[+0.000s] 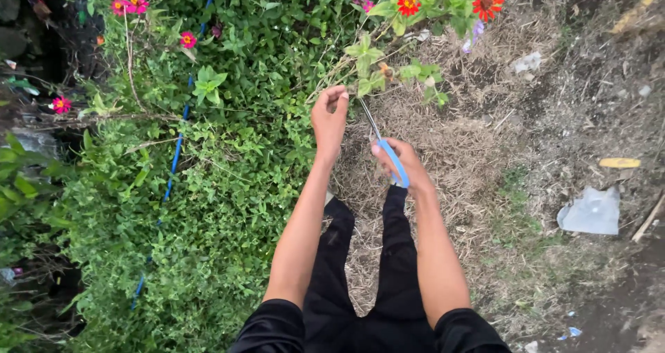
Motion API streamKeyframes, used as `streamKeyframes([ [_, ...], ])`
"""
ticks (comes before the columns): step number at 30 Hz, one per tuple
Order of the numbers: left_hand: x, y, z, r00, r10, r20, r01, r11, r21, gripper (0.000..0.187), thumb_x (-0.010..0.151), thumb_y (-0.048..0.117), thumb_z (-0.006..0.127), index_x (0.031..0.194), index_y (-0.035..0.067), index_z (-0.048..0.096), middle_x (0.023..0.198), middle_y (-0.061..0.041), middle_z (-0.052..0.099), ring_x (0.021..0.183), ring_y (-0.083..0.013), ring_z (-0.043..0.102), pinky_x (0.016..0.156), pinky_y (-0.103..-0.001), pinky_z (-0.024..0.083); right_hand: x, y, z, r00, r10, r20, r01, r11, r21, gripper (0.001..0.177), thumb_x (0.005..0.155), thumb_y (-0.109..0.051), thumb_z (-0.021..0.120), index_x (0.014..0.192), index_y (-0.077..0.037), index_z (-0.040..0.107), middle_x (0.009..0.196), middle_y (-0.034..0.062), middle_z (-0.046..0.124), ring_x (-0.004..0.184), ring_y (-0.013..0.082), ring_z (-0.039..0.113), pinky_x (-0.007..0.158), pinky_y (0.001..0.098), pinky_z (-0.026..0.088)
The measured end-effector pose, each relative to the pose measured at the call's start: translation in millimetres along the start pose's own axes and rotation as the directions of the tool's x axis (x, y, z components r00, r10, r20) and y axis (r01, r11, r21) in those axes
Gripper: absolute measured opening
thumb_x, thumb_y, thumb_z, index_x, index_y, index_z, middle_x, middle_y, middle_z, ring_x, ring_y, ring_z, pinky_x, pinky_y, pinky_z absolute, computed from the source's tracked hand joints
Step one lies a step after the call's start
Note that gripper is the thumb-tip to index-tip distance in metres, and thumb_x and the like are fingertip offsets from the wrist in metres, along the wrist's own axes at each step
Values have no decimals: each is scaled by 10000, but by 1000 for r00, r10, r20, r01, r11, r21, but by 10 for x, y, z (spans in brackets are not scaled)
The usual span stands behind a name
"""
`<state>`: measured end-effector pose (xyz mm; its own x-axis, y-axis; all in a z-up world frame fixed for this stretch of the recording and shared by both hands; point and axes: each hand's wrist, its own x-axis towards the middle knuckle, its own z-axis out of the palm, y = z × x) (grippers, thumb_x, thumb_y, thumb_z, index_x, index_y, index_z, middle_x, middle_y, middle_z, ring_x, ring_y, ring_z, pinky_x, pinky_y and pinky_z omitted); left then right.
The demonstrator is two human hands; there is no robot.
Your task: Cutting and collecting flowers from plants in a garden.
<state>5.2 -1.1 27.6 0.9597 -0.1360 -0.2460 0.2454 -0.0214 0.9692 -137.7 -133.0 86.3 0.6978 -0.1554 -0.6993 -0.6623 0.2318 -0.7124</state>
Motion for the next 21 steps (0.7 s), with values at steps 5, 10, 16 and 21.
streamKeyframes([
  [5,-82,-12,26,999,-16,-37,15,999,-28,193,1003,132,658,1150,19,712,1020,-23,725,906,-83,647,836,-244,528,174,-40,-233,988,-115,100,127,984,-125,351,927,-389,754,1100,-85,725,758,-88,570,613,17,475,518,203,368],
  [10,-188,12,5,994,-38,-107,31,997,-68,205,1020,162,654,1157,22,714,987,-8,705,865,-64,617,777,-227,508,300,-260,-352,971,-143,190,182,961,-207,316,952,-359,758,1061,-66,715,751,-75,579,625,21,486,530,212,375],
  [16,-318,-56,-5,979,-101,-178,79,989,-125,234,1030,204,630,1168,35,713,986,-10,717,829,-75,603,718,-236,497,399,-379,-434,975,-98,200,141,966,-217,275,924,-341,777,992,-78,734,675,-51,527,544,43,444,473,232,323],
  [21,-438,-86,67,971,-61,-230,32,992,-125,236,1032,205,594,1167,43,699,1062,-12,734,941,-79,666,722,-232,502,176,-368,-538,970,-91,226,161,936,-314,264,927,-335,765,929,-75,719,625,-77,503,520,34,430,457,234,310],
])
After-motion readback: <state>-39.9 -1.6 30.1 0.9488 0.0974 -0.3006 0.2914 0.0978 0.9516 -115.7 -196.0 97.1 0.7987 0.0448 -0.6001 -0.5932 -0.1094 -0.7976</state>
